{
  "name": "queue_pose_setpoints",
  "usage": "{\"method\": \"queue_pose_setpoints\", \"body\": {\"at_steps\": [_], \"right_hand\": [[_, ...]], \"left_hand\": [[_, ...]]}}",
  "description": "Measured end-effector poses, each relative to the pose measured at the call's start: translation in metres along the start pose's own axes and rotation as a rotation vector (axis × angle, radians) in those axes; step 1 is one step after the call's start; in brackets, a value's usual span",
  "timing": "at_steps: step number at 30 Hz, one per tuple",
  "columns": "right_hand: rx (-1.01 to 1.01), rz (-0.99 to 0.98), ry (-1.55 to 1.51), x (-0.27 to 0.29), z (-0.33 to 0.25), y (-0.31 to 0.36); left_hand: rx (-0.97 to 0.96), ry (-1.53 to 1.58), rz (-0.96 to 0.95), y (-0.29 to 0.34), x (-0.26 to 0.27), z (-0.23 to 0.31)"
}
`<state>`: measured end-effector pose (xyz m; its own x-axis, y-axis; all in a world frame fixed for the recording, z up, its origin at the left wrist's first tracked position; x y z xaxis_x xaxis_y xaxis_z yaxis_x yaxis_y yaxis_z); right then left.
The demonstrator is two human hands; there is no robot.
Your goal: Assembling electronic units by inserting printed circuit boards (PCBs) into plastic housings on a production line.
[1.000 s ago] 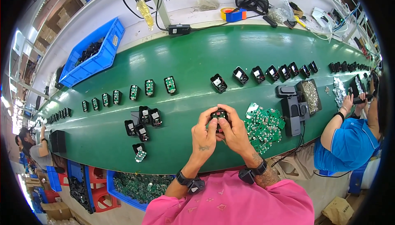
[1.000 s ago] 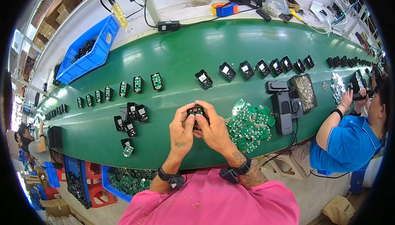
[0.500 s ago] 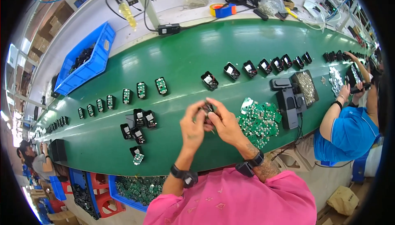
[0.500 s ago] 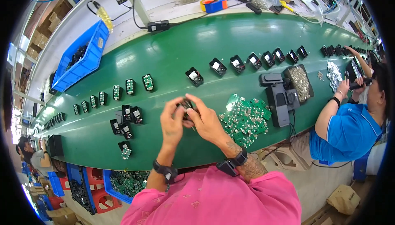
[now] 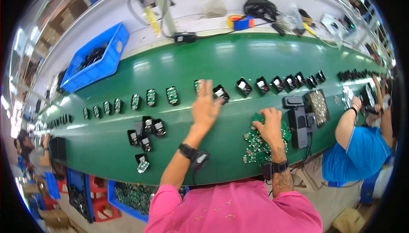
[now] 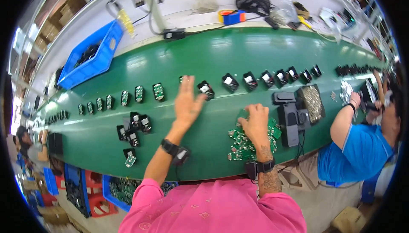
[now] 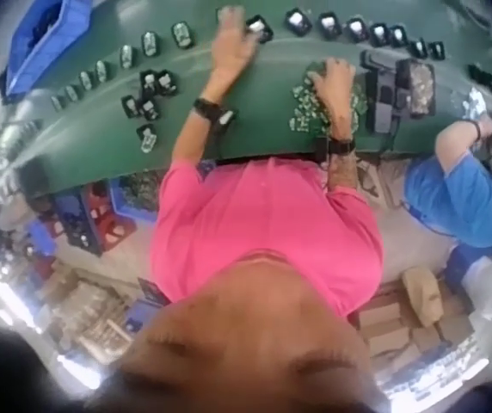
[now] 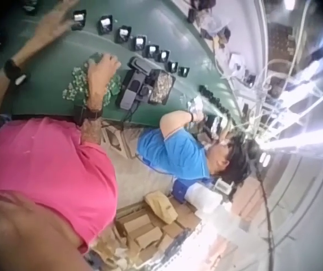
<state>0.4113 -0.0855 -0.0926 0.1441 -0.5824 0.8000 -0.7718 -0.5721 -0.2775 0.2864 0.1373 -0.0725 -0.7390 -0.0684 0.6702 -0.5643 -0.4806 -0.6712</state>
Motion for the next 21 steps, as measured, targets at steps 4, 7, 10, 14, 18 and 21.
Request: {"method": "queue_pose_setpoints", "body": {"at_steps": [4, 7, 10, 14, 18, 21], "right_hand": [[-0.151, -0.12, -0.3, -0.006, -0.001, -0.012], [-0.248, 0.038, -0.696, -0.01, 0.008, -0.009], [-0.004, 0.223, -0.381, 0.023, -0.023, -0.011], [0.212, 0.14, -0.328, 0.016, -0.049, -0.008], [0.11, -0.05, -0.308, 0.009, -0.064, -0.01], [0.17, -0.02, -0.297, 0.008, -0.065, -0.004]], "left_hand": [[0.33, 0.0, -0.436, 0.008, -0.034, 0.0], [0.295, 0.133, -0.352, 0.005, -0.037, -0.002], [0.219, 0.243, -0.247, 0.013, -0.019, 0.012], [0.121, 0.351, -0.28, 0.024, 0.015, 0.056], [0.04, 0.39, -0.335, 0.032, 0.027, 0.077], [0.175, 0.667, -0.451, 0.038, 0.023, 0.077]]}}
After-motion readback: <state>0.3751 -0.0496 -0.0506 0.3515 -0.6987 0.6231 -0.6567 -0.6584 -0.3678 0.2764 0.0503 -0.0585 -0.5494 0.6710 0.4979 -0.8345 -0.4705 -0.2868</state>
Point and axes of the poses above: each hand's wrist, its own y-axis away from the middle knuckle, its own x-axis out of the back of the hand, z = x × y, the point moved 8 cm from there along -y, towards the middle knuckle, and after that the axes turned 6 degrees about z, right-handed, at the moved point
